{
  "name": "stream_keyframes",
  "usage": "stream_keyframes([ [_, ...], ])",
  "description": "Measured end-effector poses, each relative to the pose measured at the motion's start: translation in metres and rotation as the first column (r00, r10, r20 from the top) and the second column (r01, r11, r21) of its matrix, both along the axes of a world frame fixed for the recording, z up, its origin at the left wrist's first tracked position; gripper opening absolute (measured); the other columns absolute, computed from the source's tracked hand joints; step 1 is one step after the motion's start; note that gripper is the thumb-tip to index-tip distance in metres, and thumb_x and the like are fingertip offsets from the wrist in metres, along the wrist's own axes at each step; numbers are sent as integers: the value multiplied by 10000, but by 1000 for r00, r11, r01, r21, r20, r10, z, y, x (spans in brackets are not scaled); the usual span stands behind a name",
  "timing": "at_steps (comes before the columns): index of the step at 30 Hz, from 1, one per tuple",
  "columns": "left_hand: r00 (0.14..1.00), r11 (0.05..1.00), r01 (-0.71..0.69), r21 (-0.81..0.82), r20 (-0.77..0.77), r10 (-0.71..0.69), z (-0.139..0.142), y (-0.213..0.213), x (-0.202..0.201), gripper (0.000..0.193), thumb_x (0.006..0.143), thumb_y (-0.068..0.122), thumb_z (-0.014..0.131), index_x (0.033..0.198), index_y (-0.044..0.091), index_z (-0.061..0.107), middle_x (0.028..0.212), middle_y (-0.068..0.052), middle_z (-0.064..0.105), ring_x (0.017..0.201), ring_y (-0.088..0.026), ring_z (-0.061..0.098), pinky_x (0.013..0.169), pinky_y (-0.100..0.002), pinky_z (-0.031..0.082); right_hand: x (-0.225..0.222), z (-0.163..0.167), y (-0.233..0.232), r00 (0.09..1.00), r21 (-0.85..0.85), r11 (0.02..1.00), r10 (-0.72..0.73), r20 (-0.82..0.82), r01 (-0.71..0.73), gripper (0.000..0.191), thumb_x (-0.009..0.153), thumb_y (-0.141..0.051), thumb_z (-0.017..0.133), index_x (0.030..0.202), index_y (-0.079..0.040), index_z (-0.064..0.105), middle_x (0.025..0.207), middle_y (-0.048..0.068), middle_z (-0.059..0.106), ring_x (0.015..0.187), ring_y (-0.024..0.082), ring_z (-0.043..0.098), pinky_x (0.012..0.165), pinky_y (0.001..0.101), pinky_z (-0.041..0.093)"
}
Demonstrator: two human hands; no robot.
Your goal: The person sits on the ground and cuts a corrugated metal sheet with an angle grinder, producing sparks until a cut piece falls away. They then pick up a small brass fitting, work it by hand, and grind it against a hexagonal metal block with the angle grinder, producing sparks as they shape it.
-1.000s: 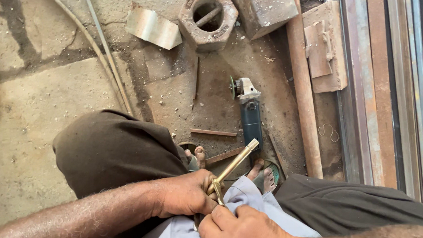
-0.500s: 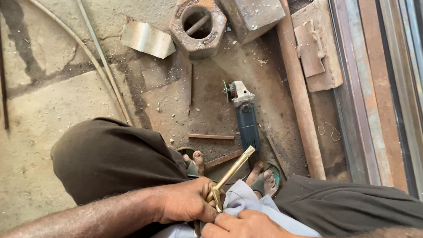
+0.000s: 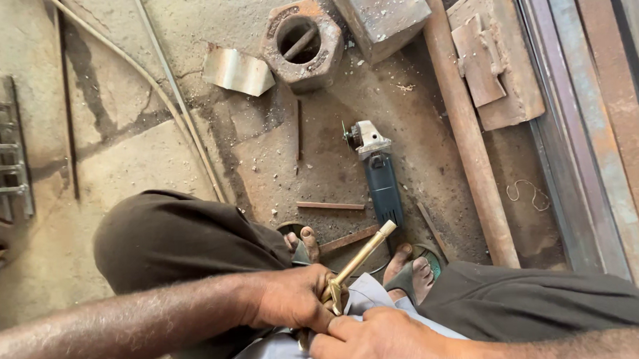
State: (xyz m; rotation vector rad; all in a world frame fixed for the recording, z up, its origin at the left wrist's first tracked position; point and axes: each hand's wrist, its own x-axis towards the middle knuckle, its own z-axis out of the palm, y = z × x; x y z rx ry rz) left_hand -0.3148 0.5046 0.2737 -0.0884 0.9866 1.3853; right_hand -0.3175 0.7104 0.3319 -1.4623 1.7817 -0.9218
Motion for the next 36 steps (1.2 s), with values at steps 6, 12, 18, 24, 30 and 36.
stream_keyframes([
  [6, 728, 851, 61, -522, -560, -395, 47, -11, -98, 247, 819, 279, 816, 980, 93, 815, 783, 26, 774, 730, -78, 697, 650, -286, 574, -49, 59, 51, 961, -395, 907, -32, 275, 143, 230, 1045, -136, 528, 1238, -23, 579, 1250, 106, 668, 1141, 245, 700, 912, 366, 601],
  [12, 170, 535, -235, -812, -576, -799, 43, -106, -233, 354, 921, 319, 764, 1118, 34, 690, 944, -171, 746, 864, -292, 739, 813, -449, 591, -103, 35, 93, 563, 145, 681, -691, 453, 718, 319, 1067, -129, 580, 1358, -12, 638, 873, 43, 656, 802, 127, 581, 709, 269, 574],
  [18, 324, 677, -376, -633, -774, -544, -128, -154, -225, 271, 839, 261, 776, 1074, 134, 733, 946, -118, 740, 902, -266, 709, 791, -449, 566, -82, -13, 134, 279, 496, 406, -908, 312, 767, 269, 984, -120, 578, 1202, 12, 664, 802, 60, 633, 725, 137, 606, 657, 296, 536],
  [24, 453, 558, -465, -688, -726, -518, -236, -152, -165, 193, 885, 256, 749, 1022, 121, 740, 1025, -145, 740, 981, -319, 682, 838, -484, 549, -58, -42, 164, 154, 563, 230, -971, 181, 794, 313, 960, -105, 604, 1240, 20, 665, 858, 78, 677, 742, 142, 624, 661, 302, 537],
  [30, 570, 262, -780, -569, -818, -79, -263, -177, -224, 361, 878, 141, 683, 1184, 9, 545, 1227, -198, 551, 1024, -318, 642, 786, -446, 599, -77, -38, 131, 113, 564, 225, -968, 226, 795, 285, 988, -116, 611, 1218, 32, 688, 848, 86, 671, 739, 150, 626, 644, 323, 541],
  [36, 362, 128, -917, -379, -922, -137, -301, -202, -279, 527, 772, 345, 934, 1063, -33, 710, 1126, -238, 623, 1036, -390, 624, 887, -491, 529, -95, -54, 65, 138, 545, 436, -854, 502, 716, 114, 940, -91, 676, 1022, -12, 674, 780, 49, 668, 680, 135, 650, 600, 302, 542],
])
